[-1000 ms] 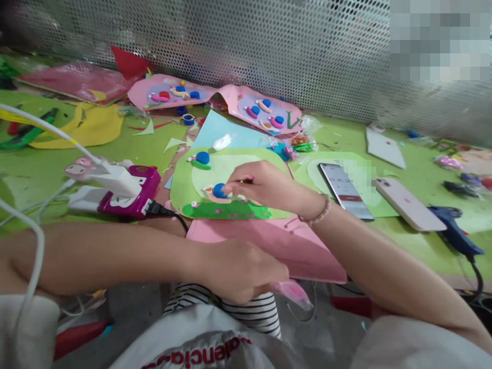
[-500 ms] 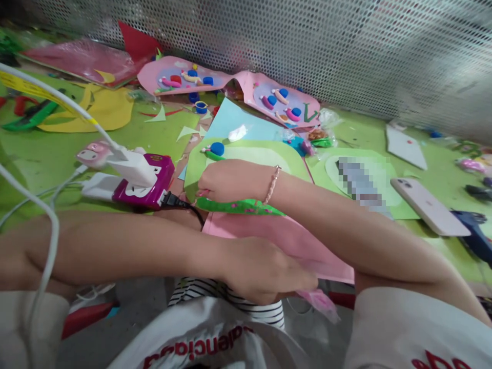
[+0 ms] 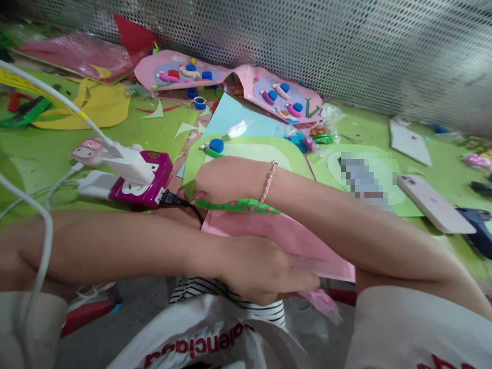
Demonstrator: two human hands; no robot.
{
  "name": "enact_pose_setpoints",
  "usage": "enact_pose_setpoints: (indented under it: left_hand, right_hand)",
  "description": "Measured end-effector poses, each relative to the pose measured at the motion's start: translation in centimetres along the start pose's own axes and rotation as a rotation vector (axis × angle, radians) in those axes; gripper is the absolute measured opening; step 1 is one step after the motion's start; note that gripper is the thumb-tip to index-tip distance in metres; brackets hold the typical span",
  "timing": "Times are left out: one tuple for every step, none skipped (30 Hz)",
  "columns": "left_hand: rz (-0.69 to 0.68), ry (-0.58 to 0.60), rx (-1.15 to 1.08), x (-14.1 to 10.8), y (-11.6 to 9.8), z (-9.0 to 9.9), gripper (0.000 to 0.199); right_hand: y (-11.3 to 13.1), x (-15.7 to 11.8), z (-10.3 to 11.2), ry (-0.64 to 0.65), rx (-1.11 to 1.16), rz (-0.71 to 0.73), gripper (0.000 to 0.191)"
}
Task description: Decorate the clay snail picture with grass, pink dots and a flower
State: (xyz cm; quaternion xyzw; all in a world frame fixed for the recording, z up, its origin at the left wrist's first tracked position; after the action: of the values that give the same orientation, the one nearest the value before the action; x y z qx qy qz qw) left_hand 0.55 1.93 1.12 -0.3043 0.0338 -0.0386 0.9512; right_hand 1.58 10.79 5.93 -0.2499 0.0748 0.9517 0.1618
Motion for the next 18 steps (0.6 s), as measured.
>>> enact_pose_setpoints:
  left_hand:
    - [-0.002,0.007,0.000,0.00,0.00,0.04,0.030]
    - [-0.003,0.010,-0.001,0.00,-0.01,0.07,0.028]
    - [-0.004,0.006,-0.001,0.00,-0.01,0.10,0.027]
    - [-0.008,0.000,-0.003,-0.01,-0.01,0.12,0.027]
    - [-0.014,-0.003,-0.008,-0.03,0.00,0.12,0.026]
    - [-0.022,-0.002,-0.013,-0.05,0.00,0.11,0.026]
    - [-0.030,0.003,-0.018,-0.07,0.01,0.08,0.026]
    - [-0.039,0.010,-0.023,-0.09,0.02,0.05,0.027]
    - [-0.046,0.017,-0.028,-0.09,0.03,0.00,0.028]
    - [-0.046,0.022,-0.031,-0.09,0.06,-0.04,0.030]
    - [-0.043,0.021,-0.032,-0.08,0.09,-0.09,0.032]
    - [-0.043,0.016,-0.031,-0.06,0.12,-0.13,0.034]
    - [-0.046,0.006,-0.027,-0.05,0.14,-0.16,0.035]
    - [-0.051,-0.007,-0.019,-0.03,0.16,-0.19,0.036]
    - [-0.058,-0.021,-0.008,-0.03,0.17,-0.21,0.035]
    - [-0.067,-0.032,0.000,-0.03,0.17,-0.23,0.035]
    - [-0.073,-0.038,0.003,-0.05,0.17,-0.25,0.035]
    - [-0.076,-0.038,0.001,-0.06,0.17,-0.27,0.036]
  right_hand:
    - [0.09,-0.02,0.00,-0.007,-0.009,0.006,0.029]
    - [0.18,-0.04,0.00,-0.015,-0.024,0.005,0.029]
    - [0.26,-0.06,-0.01,-0.024,-0.040,-0.002,0.029]
    - [0.33,-0.07,-0.01,-0.028,-0.057,-0.015,0.029]
    - [0.40,-0.09,-0.02,-0.028,-0.070,-0.029,0.029]
    - [0.46,-0.12,-0.03,-0.023,-0.078,-0.043,0.028]
    - [0.51,-0.15,-0.04,-0.015,-0.083,-0.051,0.029]
    - [0.55,-0.18,-0.04,-0.013,-0.087,-0.055,0.029]
    - [0.58,-0.21,-0.06,-0.009,-0.089,-0.053,0.030]
    - [0.59,-0.24,-0.08,-0.006,-0.092,-0.052,0.031]
    - [0.60,-0.26,-0.11,-0.004,-0.094,-0.051,0.031]
    - [0.60,-0.27,-0.16,-0.004,-0.098,-0.049,0.032]
    - [0.61,-0.27,-0.21,-0.005,-0.101,-0.047,0.032]
    - [0.61,-0.26,-0.28,-0.009,-0.105,-0.046,0.032]
    - [0.61,-0.25,-0.34,-0.014,-0.107,-0.047,0.032]
    - [0.61,-0.24,-0.41,-0.021,-0.109,-0.049,0.033]
    - [0.60,-0.24,-0.48,-0.027,-0.107,-0.051,0.033]
    - [0.59,-0.24,-0.53,-0.037,-0.102,-0.046,0.034]
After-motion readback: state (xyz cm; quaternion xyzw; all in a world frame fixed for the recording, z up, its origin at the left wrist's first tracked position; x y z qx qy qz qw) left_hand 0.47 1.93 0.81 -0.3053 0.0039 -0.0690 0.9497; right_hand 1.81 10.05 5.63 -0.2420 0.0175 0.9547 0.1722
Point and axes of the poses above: each hand's wrist, its own x-axis towards the middle knuckle, its own z-axis out of the back of the hand, y = z × x, the point moved 1 cm from there along x, towards the middle knuckle, and after that the axes turned 9 degrees about y, right-handed, at the moved point
